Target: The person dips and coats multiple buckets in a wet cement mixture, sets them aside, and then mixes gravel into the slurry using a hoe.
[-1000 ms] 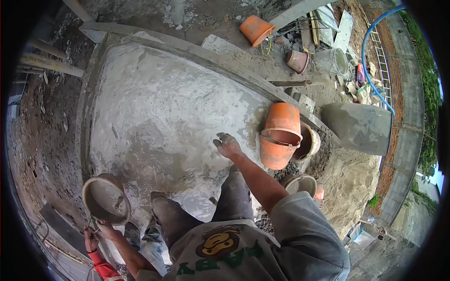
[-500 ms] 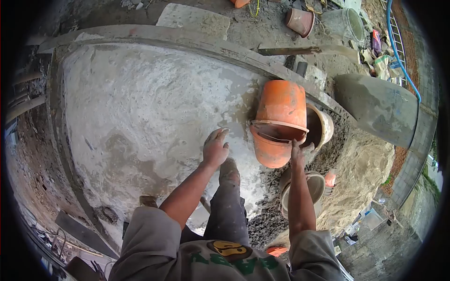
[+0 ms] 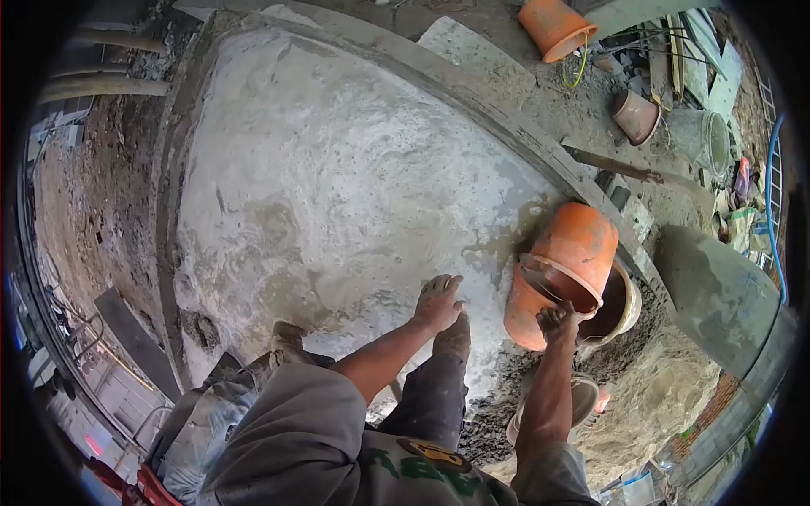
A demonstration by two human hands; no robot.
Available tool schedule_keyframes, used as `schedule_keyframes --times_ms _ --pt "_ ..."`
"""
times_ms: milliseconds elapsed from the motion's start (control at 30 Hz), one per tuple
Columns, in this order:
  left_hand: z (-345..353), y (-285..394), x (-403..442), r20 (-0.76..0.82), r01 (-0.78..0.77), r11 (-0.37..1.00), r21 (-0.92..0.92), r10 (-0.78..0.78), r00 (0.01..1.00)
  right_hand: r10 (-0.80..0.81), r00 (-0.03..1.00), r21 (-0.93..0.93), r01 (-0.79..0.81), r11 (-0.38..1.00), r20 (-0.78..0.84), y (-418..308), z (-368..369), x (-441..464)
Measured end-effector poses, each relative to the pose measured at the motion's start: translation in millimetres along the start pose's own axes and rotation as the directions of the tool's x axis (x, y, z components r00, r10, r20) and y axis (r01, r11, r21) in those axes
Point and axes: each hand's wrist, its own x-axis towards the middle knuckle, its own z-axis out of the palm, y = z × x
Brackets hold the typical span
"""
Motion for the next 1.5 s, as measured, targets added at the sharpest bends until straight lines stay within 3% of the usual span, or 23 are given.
schedule_keyframes --times_ms 33,67,100,167,233,300,367,400,500,600,700,800,833,900,967,1033,1100,1167,1233,1300,1367,1433,1500 --pt "-12 -1 -4 -0.052 0.018 1.0 0.011 -0.018 0.999 -0.043 0.999 0.007 0.043 0.999 -0.03 -1 10 4" --pt "-22 -1 -3 -0.028 -0.014 0.999 0.049 0.015 1.0 -0.046 0.987 0.037 0.041 0.998 0.153 0 1 29" --pt "-34 2 -1 -0.029 -0.029 0.997 0.065 0.031 0.999 -0.052 0.985 0.014 0.05 0.999 0.164 1 -2 30" --pt "-50 16 4 -0.02 -0.101 0.992 0.074 0.103 0.994 -0.12 0.992 -0.012 0.121 0.993 0.049 15 -6 -14" --pt "-58 36 1 0.049 -0.207 0.977 0.058 0.204 0.978 0.001 0.976 0.044 -0.011 0.999 0.22 25 -53 -11" --pt "-56 54 -15 0.093 -0.351 0.935 0.043 0.346 0.934 -0.092 0.949 -0.038 0.109 0.993 0.301 16 -76 -40" --pt "-65 68 -31 0.239 -0.363 0.929 -0.072 0.37 0.898 -0.172 0.948 -0.144 0.216 0.966 0.267 -11 -62 -96" --pt "-65 67 -40 0.102 -0.414 0.886 -0.209 0.441 0.892 -0.176 0.936 -0.209 0.246 0.946 0.304 -24 -54 -115" --pt "-93 63 -75 0.349 -0.156 0.915 -0.372 0.294 0.89 -0.087 0.893 -0.378 0.273 0.884 0.442 -40 -13 -149" --pt "-103 27 -110 -0.039 -0.178 0.876 -0.448 0.18 0.983 -0.032 0.839 -0.541 0.378 0.751 0.542 -20 35 -170" --pt "-138 -5 -141 -0.401 -0.172 0.9 -0.4 -0.003 0.916 -0.197 0.782 -0.602 0.591 0.537 0.592 30 95 -228" --pt "-181 -46 -158 -0.321 0.129 0.759 -0.638 -0.414 0.852 -0.371 0.456 -0.386 0.888 0.251 0.809 68 119 -202" --pt "-197 -54 -161 -0.315 0.087 0.611 -0.787 -0.519 0.795 -0.308 0.62 -0.618 0.777 0.118 0.722 77 131 -220" --pt "-220 -73 -159 -0.325 0.074 0.54 -0.838 -0.604 0.728 -0.167 0.726 -0.616 0.663 0.426 0.667 112 157 -245" --pt "-244 -84 -157 -0.444 -0.02 0.583 -0.812 -0.594 0.671 0.059 0.664 -0.553 0.565 0.613 0.745 131 184 -216" --pt "-263 -102 -136 -0.433 -0.119 0.48 -0.869 -0.623 0.651 0.026 0.43 -0.339 0.671 0.659 0.902 149 218 -249" --pt "-264 -137 -103 -0.389 -0.195 0.356 -0.914 -0.636 0.666 -0.092 0.214 -0.173 0.927 0.333 0.972 138 259 -236" --pt "-251 -172 -54 -0.328 -0.273 0.193 -0.942 -0.694 0.641 0.09 0.502 -0.436 0.635 0.638 0.86 149 297 -287" --pt "-229 -196 -23 -0.286 -0.337 0.076 -0.938 -0.717 0.636 -0.026 0.511 -0.461 0.795 0.395 0.859 139 338 -267" --pt "-210 -207 6 -0.273 -0.381 0.013 -0.924 -0.722 0.636 0.037 0.568 -0.505 0.698 0.508 0.822 148 368 -264" --pt "-199 -223 3 -0.116 -0.353 -0.219 -0.909 -0.681 0.723 0.047 0.577 -0.517 0.688 0.51 0.815 170 382 -276" --pt "-229 -226 -35 -0.151 -0.537 -0.355 -0.765 -0.712 0.685 0.021 0.503 -0.46 0.773 0.436 0.864 187 386 -271" --pt "-208 -271 -43 0.084 -0.117 -0.214 -0.97 -0.741 0.666 -0.008 0.335 -0.307 0.872 0.382 0.942 225 375 -306"
